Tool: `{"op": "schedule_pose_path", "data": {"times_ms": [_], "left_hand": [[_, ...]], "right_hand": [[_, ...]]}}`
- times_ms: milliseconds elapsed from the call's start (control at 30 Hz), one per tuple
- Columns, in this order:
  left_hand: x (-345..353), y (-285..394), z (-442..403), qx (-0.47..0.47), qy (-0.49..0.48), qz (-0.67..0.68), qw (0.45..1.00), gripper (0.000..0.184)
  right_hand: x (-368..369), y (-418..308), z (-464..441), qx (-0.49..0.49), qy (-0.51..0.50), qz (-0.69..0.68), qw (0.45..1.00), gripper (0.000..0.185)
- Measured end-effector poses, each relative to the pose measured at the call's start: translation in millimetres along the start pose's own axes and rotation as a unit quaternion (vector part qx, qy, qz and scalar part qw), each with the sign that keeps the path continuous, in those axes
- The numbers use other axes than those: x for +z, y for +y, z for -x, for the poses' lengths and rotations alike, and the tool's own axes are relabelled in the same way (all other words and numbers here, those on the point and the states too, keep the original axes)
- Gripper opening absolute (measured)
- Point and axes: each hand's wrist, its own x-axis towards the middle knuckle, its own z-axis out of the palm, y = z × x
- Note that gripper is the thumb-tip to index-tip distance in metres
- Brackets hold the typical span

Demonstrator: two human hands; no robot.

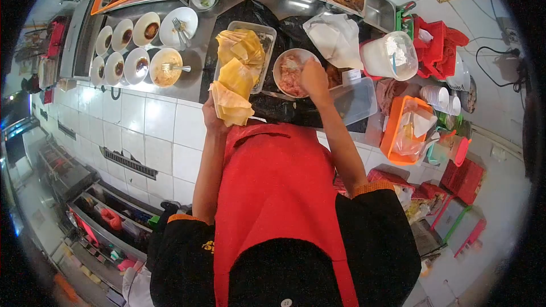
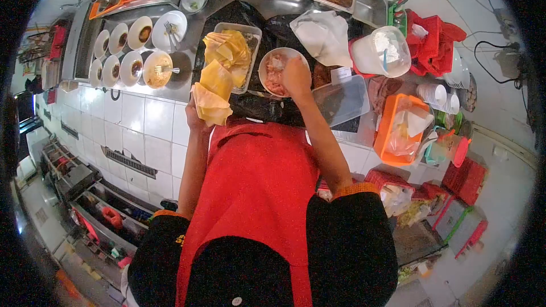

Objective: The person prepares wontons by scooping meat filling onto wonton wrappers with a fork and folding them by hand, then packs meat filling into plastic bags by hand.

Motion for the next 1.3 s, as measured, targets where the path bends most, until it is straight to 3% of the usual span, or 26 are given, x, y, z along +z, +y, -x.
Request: {"op": "schedule_pose_path", "data": {"times_ms": [67,200,300,467,567,700,800,867,1000,1067,1300], "left_hand": [[-2.5,-0.2,0.5,0.019,0.002,-0.045,0.999,0.052],[0.5,0.2,1.2,0.013,0.011,-0.038,0.999,0.053],[0.2,1.8,-0.2,0.018,0.019,-0.054,0.998,0.053],[3.1,2.5,3.0,0.022,0.045,-0.046,0.998,0.052],[0.9,1.4,2.9,0.015,0.014,-0.032,0.999,0.051],[-4.0,2.1,4.8,0.026,0.045,-0.079,0.995,0.05],[-8.9,3.2,4.7,0.035,0.032,-0.094,0.994,0.048],[0.6,1.6,4.4,0.036,0.043,-0.076,0.996,0.047],[4.7,4.4,8.5,0.036,0.078,-0.088,0.992,0.048],[-1.4,5.8,8.6,0.043,0.078,-0.087,0.992,0.048],[-4.6,5.0,12.4,0.041,0.048,-0.085,0.994,0.048]], "right_hand": [[-8.7,-8.6,7.2,-0.029,-0.06,0.009,0.998,0.02],[-14.1,-6.9,-3.0,0.015,-0.047,0.007,0.999,0.024],[-10.6,-4.8,-4.4,-0.034,-0.05,0.036,0.997,0.033],[-55.2,-10.9,-0.2,-0.027,-0.164,0.037,0.985,0.039],[-25.2,2.0,-4.3,0.008,-0.09,0.044,0.995,0.042],[-11.0,16.8,-3.5,-0.056,-0.139,0.009,0.989,0.039],[-29.6,-5.7,5.7,-0.025,-0.119,0.001,0.993,0.031],[-10.3,-9.0,3.8,-0.05,-0.118,0.108,0.986,0.027],[-12.6,-4.7,9.9,-0.081,-0.13,0.074,0.986,0.027],[-34.8,-19.8,12.2,-0.04,-0.092,0.096,0.99,0.024],[-15.1,-7.9,8.1,-0.06,-0.094,0.097,0.989,0.02]]}}
